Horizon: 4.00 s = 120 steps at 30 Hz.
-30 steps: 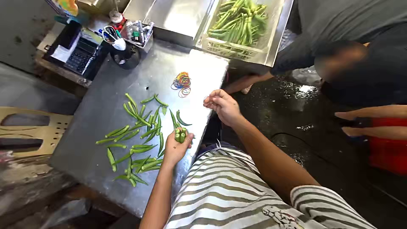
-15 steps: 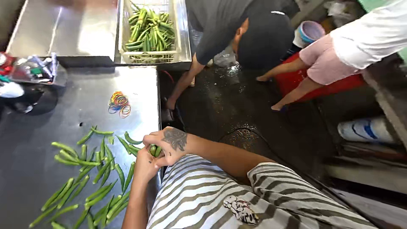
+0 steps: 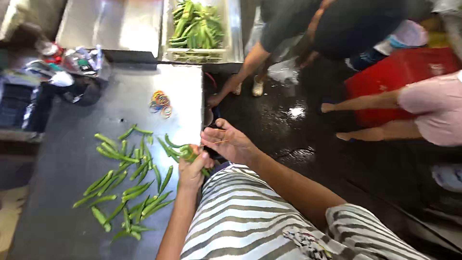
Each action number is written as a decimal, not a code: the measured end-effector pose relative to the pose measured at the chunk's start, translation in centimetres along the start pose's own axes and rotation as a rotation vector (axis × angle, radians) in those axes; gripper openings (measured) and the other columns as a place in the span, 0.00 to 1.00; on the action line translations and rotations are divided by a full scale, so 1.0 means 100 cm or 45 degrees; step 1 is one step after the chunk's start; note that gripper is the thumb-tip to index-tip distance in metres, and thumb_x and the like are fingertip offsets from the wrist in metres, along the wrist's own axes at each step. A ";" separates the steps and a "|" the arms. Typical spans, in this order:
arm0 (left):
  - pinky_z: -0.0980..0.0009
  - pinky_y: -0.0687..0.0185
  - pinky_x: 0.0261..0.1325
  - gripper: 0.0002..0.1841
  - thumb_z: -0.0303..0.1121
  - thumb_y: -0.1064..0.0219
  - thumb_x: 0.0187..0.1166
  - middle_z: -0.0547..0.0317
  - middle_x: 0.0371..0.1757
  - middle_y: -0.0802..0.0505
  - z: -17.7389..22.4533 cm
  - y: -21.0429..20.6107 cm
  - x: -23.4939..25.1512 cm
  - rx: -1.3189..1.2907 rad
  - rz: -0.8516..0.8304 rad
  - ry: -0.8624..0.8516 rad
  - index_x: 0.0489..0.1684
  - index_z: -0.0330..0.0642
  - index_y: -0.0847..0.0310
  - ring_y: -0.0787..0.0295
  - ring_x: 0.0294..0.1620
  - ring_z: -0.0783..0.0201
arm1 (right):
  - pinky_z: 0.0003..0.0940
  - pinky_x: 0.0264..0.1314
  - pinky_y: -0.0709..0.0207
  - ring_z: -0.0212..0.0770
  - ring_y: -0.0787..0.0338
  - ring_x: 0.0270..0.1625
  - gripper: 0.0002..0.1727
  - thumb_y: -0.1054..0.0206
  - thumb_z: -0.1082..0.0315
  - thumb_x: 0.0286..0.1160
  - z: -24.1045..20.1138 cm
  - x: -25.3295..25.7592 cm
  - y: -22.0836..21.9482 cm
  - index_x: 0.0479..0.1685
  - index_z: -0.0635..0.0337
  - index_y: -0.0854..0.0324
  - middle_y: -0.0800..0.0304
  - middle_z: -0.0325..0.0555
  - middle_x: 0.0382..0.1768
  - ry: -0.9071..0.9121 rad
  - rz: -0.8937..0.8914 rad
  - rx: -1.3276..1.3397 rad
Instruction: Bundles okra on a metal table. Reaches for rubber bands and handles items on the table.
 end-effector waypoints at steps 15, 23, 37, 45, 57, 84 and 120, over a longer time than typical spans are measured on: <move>0.59 0.12 0.58 0.33 0.44 0.19 0.59 0.51 0.54 0.11 0.034 0.009 -0.009 1.933 0.028 0.357 0.65 0.38 0.23 0.10 0.52 0.59 | 0.34 0.58 0.16 0.36 0.15 0.56 0.33 0.18 0.59 0.58 0.017 0.020 -0.024 0.65 0.58 0.24 0.19 0.47 0.59 -0.157 -0.424 -1.536; 0.61 0.11 0.43 0.30 0.54 0.18 0.58 0.63 0.37 0.07 0.045 0.036 -0.020 1.883 0.132 0.250 0.56 0.46 0.16 0.09 0.36 0.66 | 0.29 0.51 0.13 0.32 0.10 0.48 0.27 0.22 0.61 0.72 0.040 0.021 -0.025 0.67 0.63 0.22 0.13 0.48 0.56 -0.315 -0.494 -1.376; 0.63 0.08 0.46 0.45 0.47 0.19 0.65 0.50 0.59 0.11 0.091 0.104 -0.053 1.405 0.556 -0.085 0.81 0.34 0.36 0.08 0.48 0.61 | 0.48 0.56 0.08 0.50 0.05 0.47 0.37 0.24 0.70 0.69 -0.127 0.135 0.022 0.79 0.63 0.37 0.10 0.59 0.52 0.156 0.348 -1.451; 0.69 0.09 0.42 0.30 0.42 0.22 0.69 0.56 0.53 0.08 0.088 0.133 -0.089 1.431 0.677 0.103 0.68 0.38 0.23 0.08 0.41 0.67 | 0.48 0.54 0.10 0.48 0.05 0.45 0.28 0.24 0.66 0.73 -0.039 0.144 0.012 0.72 0.66 0.25 0.06 0.57 0.50 -0.280 0.083 -1.766; 0.64 0.12 0.56 0.26 0.52 0.29 0.77 0.54 0.56 0.10 0.066 0.127 -0.093 1.729 0.418 0.288 0.64 0.42 0.17 0.11 0.51 0.63 | 0.46 0.54 0.14 0.43 0.08 0.44 0.19 0.28 0.58 0.79 0.081 0.125 0.043 0.57 0.64 0.16 0.07 0.52 0.45 -0.630 -0.140 -1.805; 0.55 0.09 0.49 0.22 0.45 0.55 0.96 0.49 0.40 0.10 0.012 0.099 -0.065 -0.224 1.217 0.129 0.60 0.35 0.24 0.09 0.40 0.54 | 0.33 0.43 0.15 0.31 0.13 0.36 0.17 0.38 0.54 0.86 0.120 0.087 -0.007 0.48 0.58 0.10 0.10 0.40 0.36 -0.136 -0.872 -1.786; 0.60 0.12 0.40 0.20 0.44 0.59 0.96 0.62 0.25 0.20 0.062 0.177 -0.237 -0.580 1.394 -0.474 0.40 0.46 0.25 0.17 0.26 0.62 | 0.57 0.42 0.14 0.58 0.09 0.51 0.13 0.29 0.60 0.73 0.308 0.069 -0.113 0.53 0.52 0.11 0.14 0.56 0.54 0.073 -1.328 -2.628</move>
Point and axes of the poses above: each hand's wrist, its own x-axis towards the middle knuckle, its own y-axis out of the back of the hand, z = x × y, the point moved 6 cm from there along x, towards the middle knuckle
